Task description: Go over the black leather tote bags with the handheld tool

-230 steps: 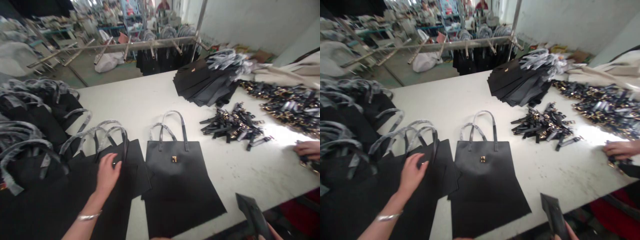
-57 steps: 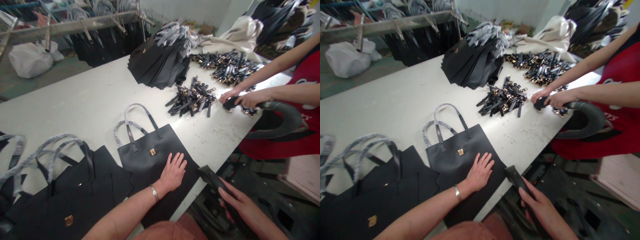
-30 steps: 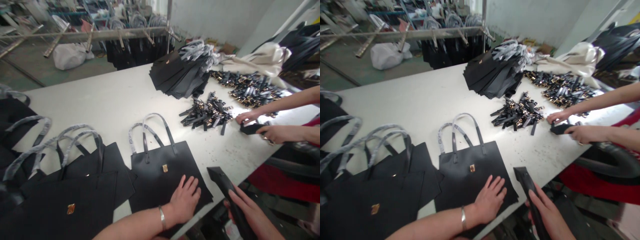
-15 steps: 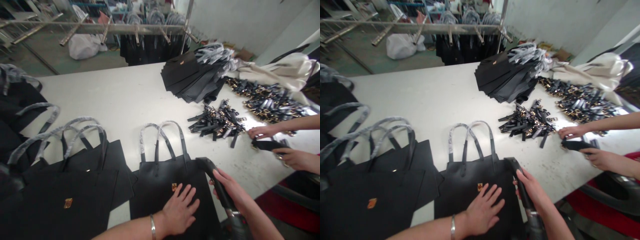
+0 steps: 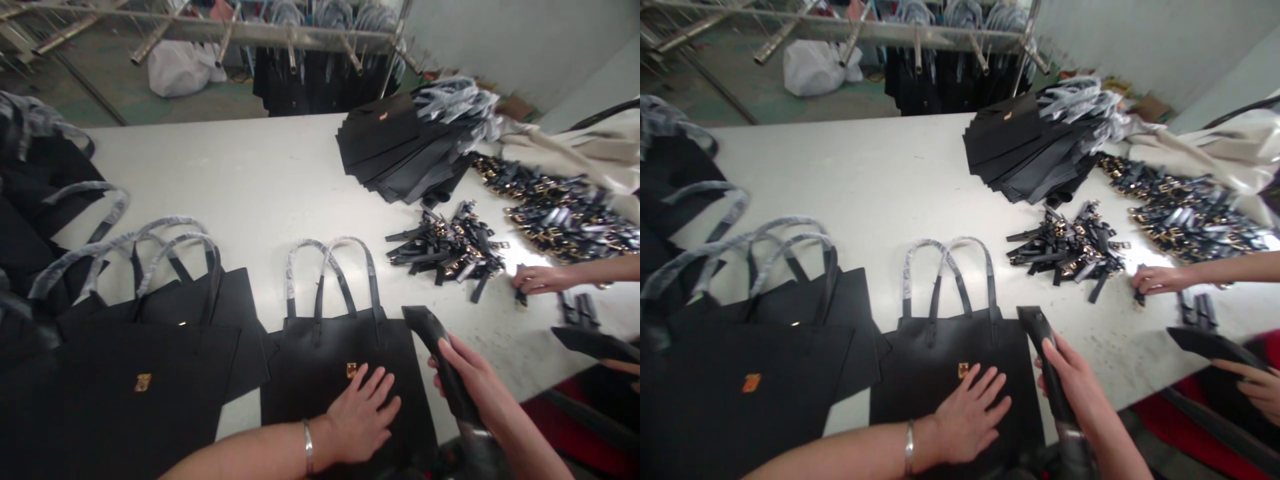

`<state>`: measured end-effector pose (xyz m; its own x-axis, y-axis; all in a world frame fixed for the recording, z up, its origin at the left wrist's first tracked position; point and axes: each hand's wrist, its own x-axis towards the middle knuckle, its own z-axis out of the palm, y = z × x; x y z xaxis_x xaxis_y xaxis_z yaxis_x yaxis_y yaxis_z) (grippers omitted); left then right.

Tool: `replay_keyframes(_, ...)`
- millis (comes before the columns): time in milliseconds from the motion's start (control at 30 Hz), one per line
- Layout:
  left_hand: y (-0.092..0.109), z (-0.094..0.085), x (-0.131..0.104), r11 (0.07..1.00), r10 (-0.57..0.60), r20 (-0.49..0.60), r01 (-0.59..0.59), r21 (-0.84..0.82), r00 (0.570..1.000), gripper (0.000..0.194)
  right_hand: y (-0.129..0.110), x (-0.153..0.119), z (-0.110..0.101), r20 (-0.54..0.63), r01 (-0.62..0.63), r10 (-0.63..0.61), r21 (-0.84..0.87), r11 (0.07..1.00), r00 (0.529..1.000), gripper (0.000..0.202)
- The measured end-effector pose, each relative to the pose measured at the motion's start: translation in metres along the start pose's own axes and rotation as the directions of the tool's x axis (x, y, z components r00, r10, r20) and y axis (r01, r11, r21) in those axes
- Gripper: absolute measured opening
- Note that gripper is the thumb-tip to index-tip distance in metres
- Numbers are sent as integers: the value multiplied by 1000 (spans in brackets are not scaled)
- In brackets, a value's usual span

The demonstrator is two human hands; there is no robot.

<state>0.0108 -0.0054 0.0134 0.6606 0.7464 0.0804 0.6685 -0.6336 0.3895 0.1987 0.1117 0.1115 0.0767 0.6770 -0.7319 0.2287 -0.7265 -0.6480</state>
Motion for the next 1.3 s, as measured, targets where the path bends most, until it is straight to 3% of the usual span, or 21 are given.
replay_keyframes(200,8,5,14,1000,4,-27,-5,-19,1000,54,19,-21,13,151,-168,179,-78,983,972,71)
replay_keyframes(400,9,7,14,999,-4,-39,2,-46,999,54,8,-6,29,120,-69,74,-50,996,990,63)
replay_keyframes(600,8,4,15,999,2,-56,-4,-35,998,51,18,-14,19,155,-174,183,-70,982,971,71)
replay_keyframes(667,8,5,16,1000,-12,-66,11,-25,998,52,13,-11,23,137,-134,143,-78,988,980,69)
replay_keyframes(767,11,9,20,1000,-18,-73,17,-15,997,51,2,-6,27,17,-29,30,-81,996,999,66)
replay_keyframes(867,20,16,34,1000,-30,-86,30,-3,996,51,0,-11,20,-71,-1,-5,-82,997,997,74)
replay_keyframes(967,27,22,56,999,-44,-105,42,-27,993,44,10,-23,11,-27,-13,8,-180,984,1000,81)
replay_keyframes(1033,25,22,64,993,73,-106,-82,-84,992,32,18,-30,12,18,0,5,-237,972,1000,82)
replay_keyframes(1133,10,13,45,961,212,-112,-228,-157,971,20,29,-36,27,124,-15,45,-232,973,991,85)
replay_keyframes(1300,-27,-6,-27,998,-61,-135,58,-28,989,36,28,-34,59,255,-76,129,-206,976,958,89)
